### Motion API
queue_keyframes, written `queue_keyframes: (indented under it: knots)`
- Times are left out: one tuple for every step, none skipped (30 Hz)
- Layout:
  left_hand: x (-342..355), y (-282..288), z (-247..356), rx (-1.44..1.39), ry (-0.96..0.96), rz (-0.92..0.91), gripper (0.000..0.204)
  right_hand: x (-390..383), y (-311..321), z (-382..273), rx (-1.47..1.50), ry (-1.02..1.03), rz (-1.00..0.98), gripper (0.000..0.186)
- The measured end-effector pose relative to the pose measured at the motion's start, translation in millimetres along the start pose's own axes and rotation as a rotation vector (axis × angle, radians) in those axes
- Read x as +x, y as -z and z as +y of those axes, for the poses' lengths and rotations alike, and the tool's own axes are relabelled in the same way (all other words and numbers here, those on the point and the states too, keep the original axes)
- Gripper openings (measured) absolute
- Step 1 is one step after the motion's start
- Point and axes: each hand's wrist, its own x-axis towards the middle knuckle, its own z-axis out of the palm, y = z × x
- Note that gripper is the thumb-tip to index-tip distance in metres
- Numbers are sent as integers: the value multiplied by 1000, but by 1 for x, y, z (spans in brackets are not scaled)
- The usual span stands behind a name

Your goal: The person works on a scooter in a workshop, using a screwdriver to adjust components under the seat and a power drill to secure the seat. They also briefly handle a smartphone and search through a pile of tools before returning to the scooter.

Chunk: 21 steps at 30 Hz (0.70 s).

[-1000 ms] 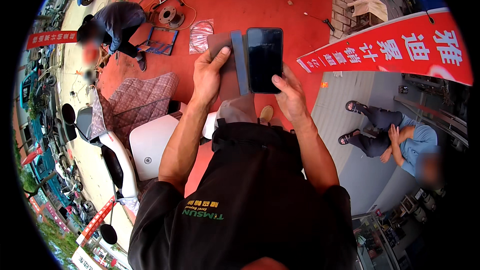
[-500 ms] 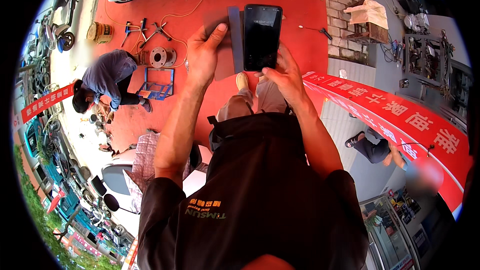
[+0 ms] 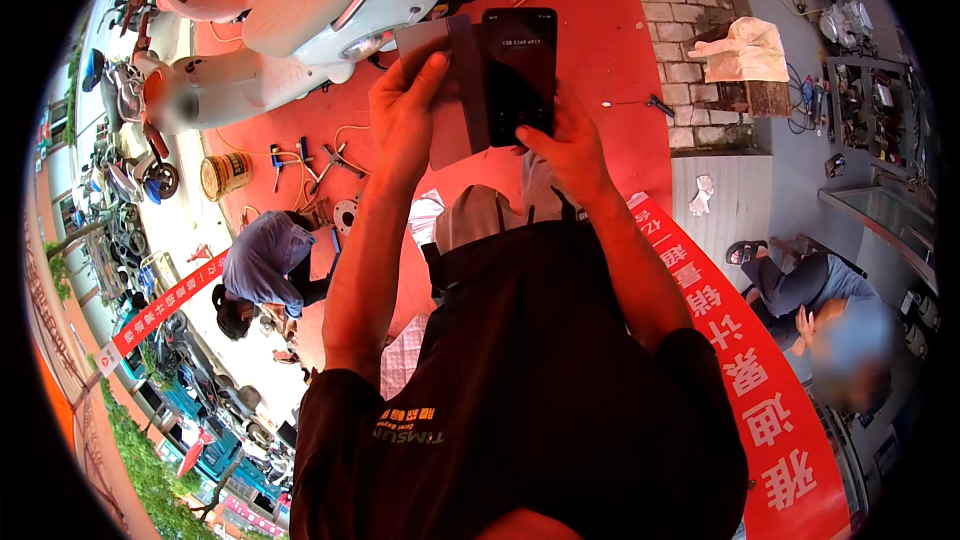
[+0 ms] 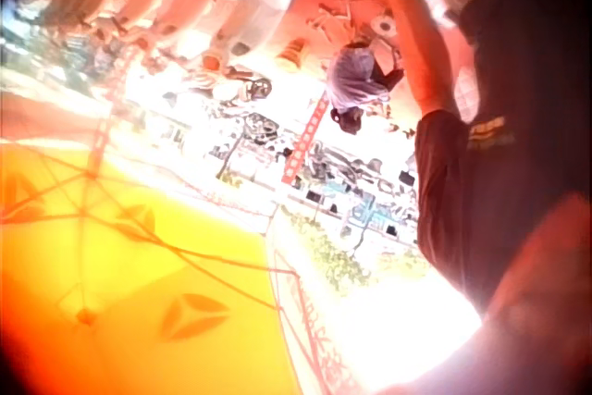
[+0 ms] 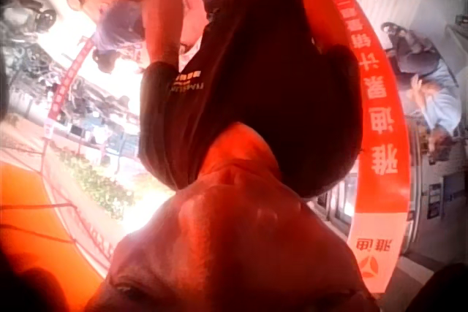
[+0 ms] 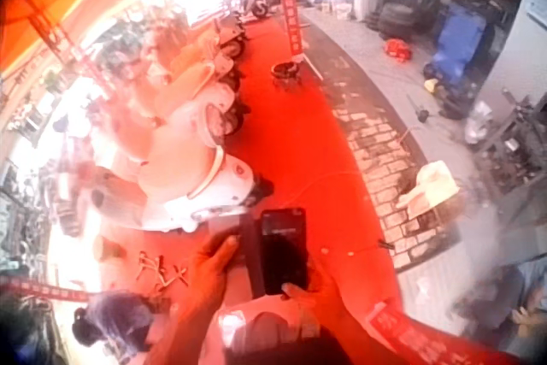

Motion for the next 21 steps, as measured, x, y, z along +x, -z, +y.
queue_keyframes:
  knots:
    - [25, -11, 8, 7, 1, -10, 36, 21, 6, -13, 26, 29, 23, 74]
    - [42, -19, 13, 21, 21, -11, 36, 39, 14, -24, 14, 19, 29, 73]
    - [61, -29, 18, -4, 25, -43, 37, 57, 22, -35, 1, 8, 35, 73]
    - [83, -36, 21, 2, 35, -49, 36, 74, 30, -46, -12, -4, 41, 72]
    - [107, -44, 23, 2, 30, -53, 36, 93, 39, -55, -12, 12, 38, 71]
    - [131, -51, 26, 1, 28, -58, 36, 110, 47, -61, -14, 27, 37, 70]
    - [155, -58, 29, -16, 32, -76, 36, 128, 54, -69, -16, 41, 37, 68]
    - [178, -65, 31, -30, 40, -91, 36, 146, 60, -79, 15, 38, 44, 67]
    - [201, -72, 33, -45, 50, -108, 36, 164, 66, -88, 46, 36, 53, 67]
    - [226, -79, 34, -57, 59, -136, 37, 183, 73, -97, 76, 33, 65, 66]
    - [252, -86, 37, -63, 63, -165, 37, 203, 79, -105, 87, 28, 70, 67]
    - [278, -93, 39, -69, 68, -197, 38, 223, 86, -116, 99, 22, 78, 68]
    - [303, -103, 41, -61, 77, -189, 37, 243, 93, -127, 110, 17, 88, 68]
    - [327, -112, 44, -53, 81, -186, 37, 262, 98, -139, 94, 13, 105, 69]
    - [352, -122, 47, -43, 100, -192, 37, 279, 104, -153, 84, 3, 138, 69]
    - [380, -135, 54, -52, 110, -224, 35, 297, 110, -167, 75, -8, 171, 70]
    - [401, -147, 58, -58, 135, -239, 34, 309, 116, -178, 71, -7, 199, 71]
    - [422, -160, 62, -63, 159, -253, 33, 323, 123, -189, 68, -7, 225, 71]
    - [441, -171, 66, -65, 154, -281, 31, 335, 131, -200, 65, -6, 249, 72]
    - [459, -184, 74, -48, 165, -302, 31, 348, 138, -210, 69, 22, 241, 72]
    - [479, -199, 81, -26, 184, -322, 31, 360, 148, -220, 79, 44, 237, 72]
